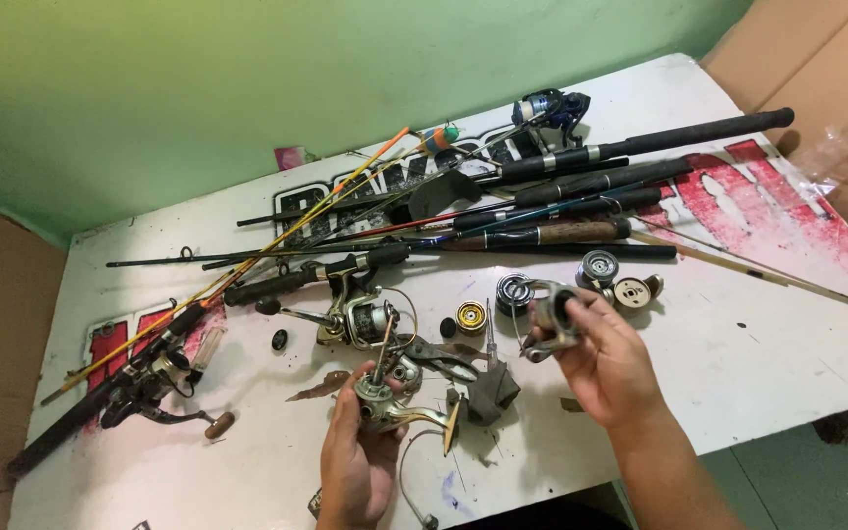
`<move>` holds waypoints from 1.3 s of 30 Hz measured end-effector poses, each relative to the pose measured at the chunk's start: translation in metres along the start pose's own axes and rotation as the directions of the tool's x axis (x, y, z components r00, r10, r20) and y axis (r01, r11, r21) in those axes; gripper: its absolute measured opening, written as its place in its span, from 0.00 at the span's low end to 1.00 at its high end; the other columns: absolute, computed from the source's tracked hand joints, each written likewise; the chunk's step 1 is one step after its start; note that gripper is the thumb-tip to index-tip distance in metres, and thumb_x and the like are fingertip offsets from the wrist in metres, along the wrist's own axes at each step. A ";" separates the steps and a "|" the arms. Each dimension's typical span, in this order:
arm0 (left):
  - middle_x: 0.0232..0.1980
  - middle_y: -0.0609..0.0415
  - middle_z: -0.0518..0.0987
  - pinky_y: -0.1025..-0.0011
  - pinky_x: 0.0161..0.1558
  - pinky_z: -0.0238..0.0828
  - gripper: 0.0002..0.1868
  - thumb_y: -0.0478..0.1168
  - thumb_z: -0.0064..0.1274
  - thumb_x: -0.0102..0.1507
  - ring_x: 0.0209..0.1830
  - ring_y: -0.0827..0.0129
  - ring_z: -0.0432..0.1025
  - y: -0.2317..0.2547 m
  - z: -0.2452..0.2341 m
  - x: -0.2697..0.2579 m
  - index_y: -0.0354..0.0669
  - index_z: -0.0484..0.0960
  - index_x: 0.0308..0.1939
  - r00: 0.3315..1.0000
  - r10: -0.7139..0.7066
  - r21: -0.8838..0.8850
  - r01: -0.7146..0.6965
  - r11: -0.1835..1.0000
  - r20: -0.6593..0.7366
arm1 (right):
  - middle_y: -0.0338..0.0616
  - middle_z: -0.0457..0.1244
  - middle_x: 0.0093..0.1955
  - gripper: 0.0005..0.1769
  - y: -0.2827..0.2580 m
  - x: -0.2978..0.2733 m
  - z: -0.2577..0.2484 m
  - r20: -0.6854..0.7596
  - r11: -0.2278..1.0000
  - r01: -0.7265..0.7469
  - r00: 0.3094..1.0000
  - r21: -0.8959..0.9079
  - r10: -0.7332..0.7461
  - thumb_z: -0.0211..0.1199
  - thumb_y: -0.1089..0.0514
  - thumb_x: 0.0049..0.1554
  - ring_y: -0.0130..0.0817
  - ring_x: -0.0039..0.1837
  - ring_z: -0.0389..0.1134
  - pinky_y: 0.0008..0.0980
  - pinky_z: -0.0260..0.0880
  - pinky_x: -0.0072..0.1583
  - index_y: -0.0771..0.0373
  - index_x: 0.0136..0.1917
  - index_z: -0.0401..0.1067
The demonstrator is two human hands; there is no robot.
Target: The recorder is seen assembling various components of a fishing reel on a workbench.
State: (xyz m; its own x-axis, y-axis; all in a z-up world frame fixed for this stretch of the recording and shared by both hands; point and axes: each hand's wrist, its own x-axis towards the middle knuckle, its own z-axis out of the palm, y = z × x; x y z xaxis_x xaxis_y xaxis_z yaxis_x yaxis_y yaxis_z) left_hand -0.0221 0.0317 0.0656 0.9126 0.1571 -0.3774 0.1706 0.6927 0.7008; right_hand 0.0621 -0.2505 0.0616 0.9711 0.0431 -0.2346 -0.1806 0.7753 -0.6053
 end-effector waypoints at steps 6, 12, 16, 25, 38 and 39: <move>0.50 0.40 0.78 0.70 0.36 0.72 0.24 0.39 0.47 0.68 0.35 0.68 0.70 -0.012 -0.014 0.006 0.39 0.67 0.68 0.996 0.039 0.038 -0.042 0.998 0.083 | 0.65 0.62 0.63 0.33 0.009 -0.009 0.017 0.196 0.999 -0.025 0.980 -0.033 0.031 0.57 0.74 0.50 0.49 0.61 0.67 0.36 0.72 0.61 0.76 0.71 0.61; 0.49 0.34 0.80 0.62 0.47 0.74 0.28 0.36 0.54 0.63 0.41 0.60 0.72 -0.017 -0.022 0.005 0.36 0.69 0.67 0.986 0.042 0.175 -0.070 0.982 0.160 | 0.59 0.64 0.66 0.35 0.016 -0.018 0.029 0.410 0.934 0.194 0.910 -0.300 -0.058 0.63 0.72 0.54 0.44 0.66 0.67 0.45 0.71 0.67 0.70 0.73 0.59; 0.47 0.39 0.83 0.64 0.47 0.78 0.27 0.42 0.57 0.61 0.41 0.63 0.74 -0.005 0.004 -0.009 0.36 0.73 0.63 0.978 0.083 0.448 -0.162 0.879 0.192 | 0.57 0.66 0.63 0.35 0.014 -0.026 0.052 0.455 0.882 0.274 0.887 -0.383 -0.078 0.68 0.64 0.53 0.41 0.62 0.69 0.40 0.74 0.64 0.70 0.71 0.61; 0.50 0.41 0.86 0.71 0.46 0.80 0.26 0.35 0.60 0.61 0.42 0.66 0.79 -0.004 0.017 -0.012 0.38 0.74 0.63 0.981 0.086 0.496 -0.162 0.853 0.172 | 0.59 0.67 0.63 0.34 0.020 -0.035 0.067 0.472 0.801 0.329 0.879 -0.501 -0.067 0.67 0.66 0.54 0.42 0.63 0.71 0.38 0.74 0.65 0.72 0.71 0.61; 0.43 0.47 0.83 0.74 0.35 0.73 0.26 0.36 0.57 0.64 0.34 0.71 0.74 0.001 0.019 -0.010 0.39 0.71 0.66 0.969 0.116 0.584 -0.224 0.781 0.216 | 0.50 0.68 0.65 0.37 0.023 -0.046 0.085 0.754 0.113 0.781 0.623 -0.614 -0.210 0.72 0.65 0.49 0.41 0.60 0.75 0.35 0.80 0.60 0.60 0.70 0.64; 0.48 0.45 0.83 0.72 0.41 0.78 0.27 0.36 0.55 0.63 0.39 0.69 0.76 0.002 0.020 -0.009 0.38 0.70 0.66 0.967 0.138 0.578 -0.239 0.780 0.214 | 0.48 0.67 0.69 0.39 0.020 -0.052 0.093 0.759 0.118 0.779 0.627 -0.616 -0.177 0.73 0.67 0.48 0.41 0.64 0.74 0.37 0.76 0.64 0.62 0.70 0.64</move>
State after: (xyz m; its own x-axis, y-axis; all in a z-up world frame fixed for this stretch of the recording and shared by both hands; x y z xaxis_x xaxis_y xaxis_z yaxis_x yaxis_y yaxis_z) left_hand -0.0226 0.0175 0.0819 0.9855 0.0970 -0.1389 0.1297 0.0959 0.9869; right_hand 0.0226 -0.1787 0.1318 0.7591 0.3681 0.5370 0.6390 -0.2632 -0.7228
